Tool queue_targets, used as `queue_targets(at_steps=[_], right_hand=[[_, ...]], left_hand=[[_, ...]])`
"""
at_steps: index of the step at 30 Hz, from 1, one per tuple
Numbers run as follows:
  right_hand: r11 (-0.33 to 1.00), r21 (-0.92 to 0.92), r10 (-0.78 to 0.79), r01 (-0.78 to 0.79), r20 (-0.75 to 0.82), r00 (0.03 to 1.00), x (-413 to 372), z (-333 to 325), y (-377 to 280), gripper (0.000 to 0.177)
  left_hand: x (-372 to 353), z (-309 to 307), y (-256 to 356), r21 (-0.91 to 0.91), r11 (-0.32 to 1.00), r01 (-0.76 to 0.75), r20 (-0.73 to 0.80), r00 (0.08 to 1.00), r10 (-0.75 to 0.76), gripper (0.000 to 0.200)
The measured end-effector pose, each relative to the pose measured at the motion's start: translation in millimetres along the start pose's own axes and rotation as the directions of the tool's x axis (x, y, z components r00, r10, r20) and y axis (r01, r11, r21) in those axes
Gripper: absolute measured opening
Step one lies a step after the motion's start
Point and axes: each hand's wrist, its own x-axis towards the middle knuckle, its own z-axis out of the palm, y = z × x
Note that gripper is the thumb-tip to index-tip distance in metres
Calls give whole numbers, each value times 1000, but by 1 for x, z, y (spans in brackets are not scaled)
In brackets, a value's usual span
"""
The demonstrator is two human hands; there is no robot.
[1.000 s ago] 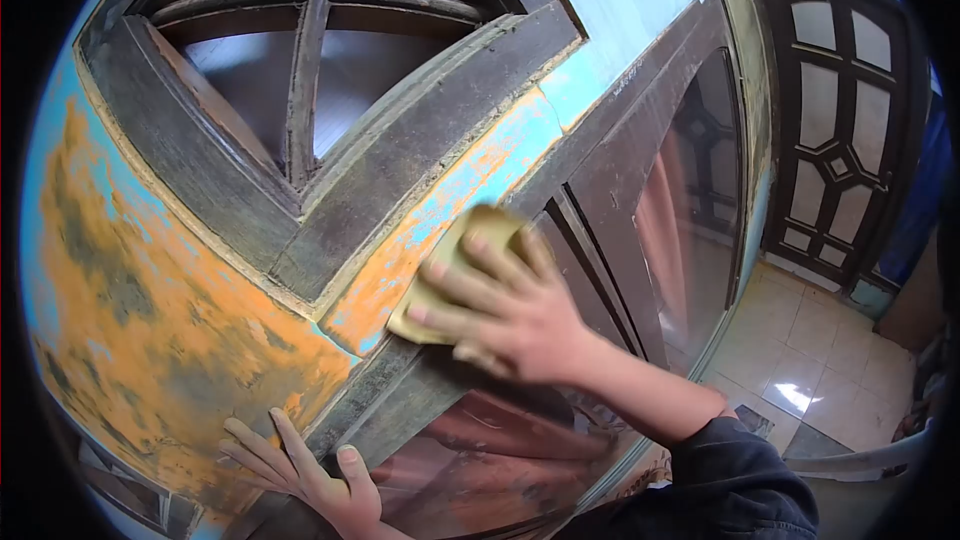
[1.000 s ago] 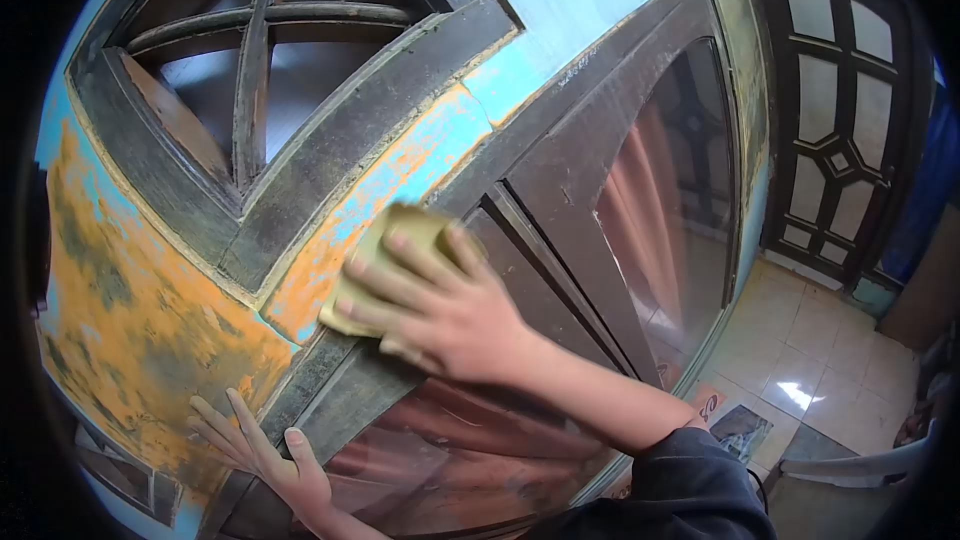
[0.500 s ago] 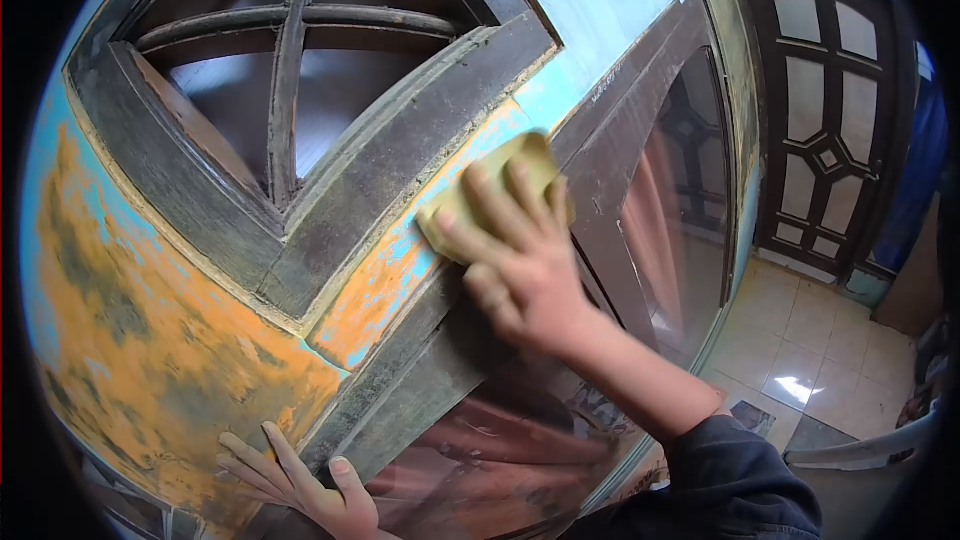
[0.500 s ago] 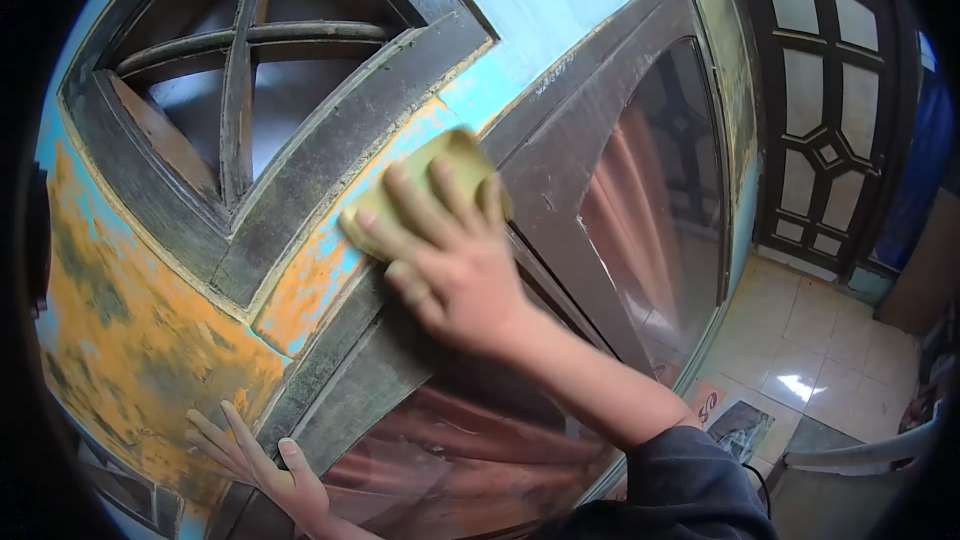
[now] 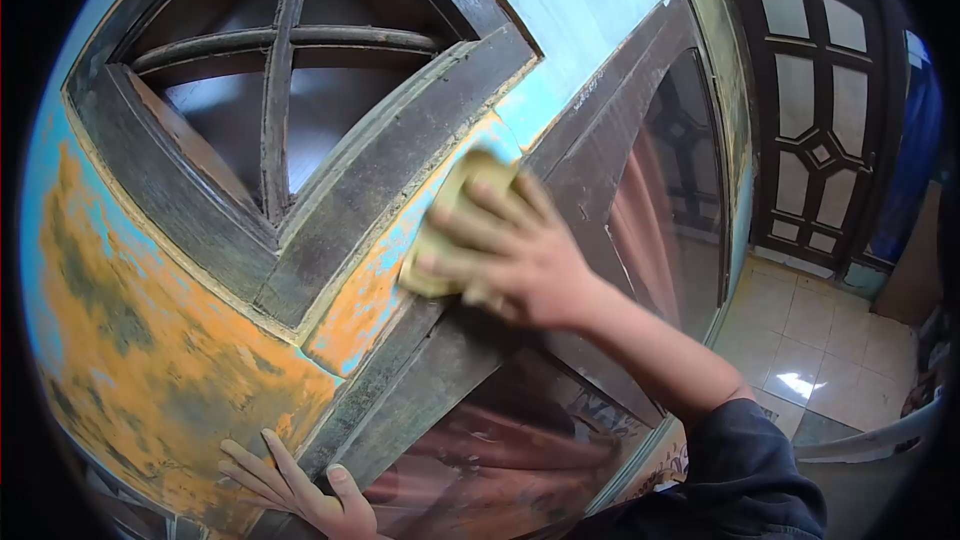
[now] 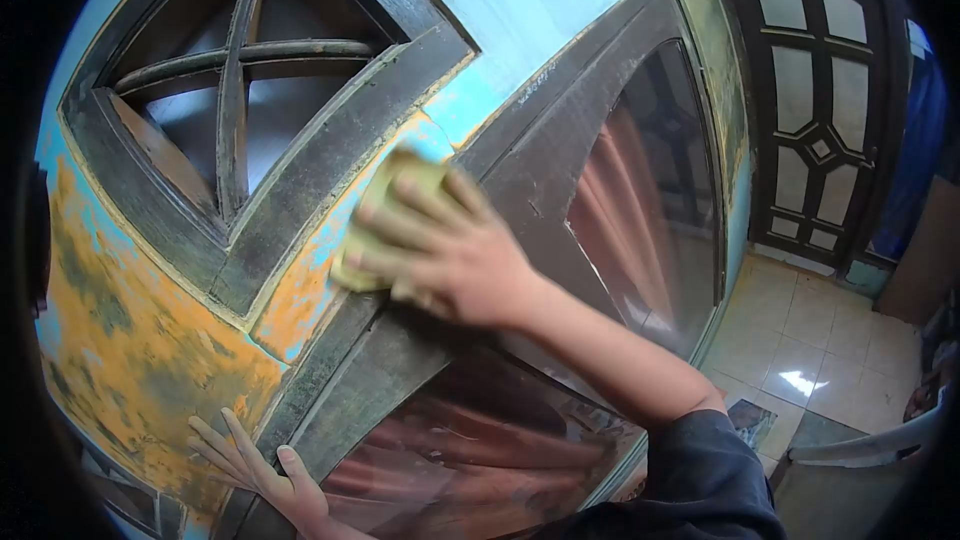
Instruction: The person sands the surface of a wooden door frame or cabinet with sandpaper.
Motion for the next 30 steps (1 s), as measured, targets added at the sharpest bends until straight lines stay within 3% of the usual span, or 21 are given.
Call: queue_targets(at_steps=[3,5,7,9,10,13,15,18,19,22,23,25,27,28,29,30], right_hand=[[952,-2,302,-306,-146,942,14,-6,26,46],[971,4,236,-238,-136,962,11,1,4,47],[996,90,-12,9,30,999,-2,2,-12,50],[990,4,-143,143,8,990,-5,7,13,50],[998,-52,-21,23,37,999,-1,-1,29,47],[957,21,286,-288,-216,934,16,-7,58,44],[969,7,244,-248,-213,946,18,-6,29,43],[991,128,-39,31,63,997,-2,-3,-1,47],[996,55,-80,76,75,994,-4,-2,14,45],[988,-96,114,-123,-92,989,12,-17,71,43],[957,-59,267,-283,-190,945,18,-21,88,43],[938,-21,332,-346,-237,913,18,-13,83,42],[976,-35,208,-214,-130,970,11,-16,49,42],[998,2,70,-70,-86,994,2,-10,38,47],[998,67,11,-12,10,1000,-6,-8,31,50],[1000,9,-19,19,18,1000,-6,-11,42,50]], left_hand=[[-2,0,1,25,999,25,23,999,-25,75],[-1,-1,4,47,997,60,39,997,-62,75],[0,-3,8,-13,999,50,27,998,-50,75],[0,-3,6,-16,999,49,32,998,-49,75],[-2,-2,4,11,998,60,43,997,-60,75],[-2,-1,3,48,997,61,44,997,-63,76],[0,0,3,55,997,54,30,998,-56,77],[1,2,2,58,997,54,18,998,-55,77],[1,2,3,57,997,50,15,999,-51,77],[0,2,-1,73,997,35,17,999,-37,78],[-1,2,-2,81,996,30,21,999,-32,78],[-2,2,-1,86,995,48,22,999,-50,78],[0,4,1,88,995,45,7,999,-46,78],[1,4,1,91,995,35,-1,999,-35,77],[2,4,1,94,995,22,-8,1000,-21,77],[3,5,2,102,994,30,-9,1000,-29,78]])
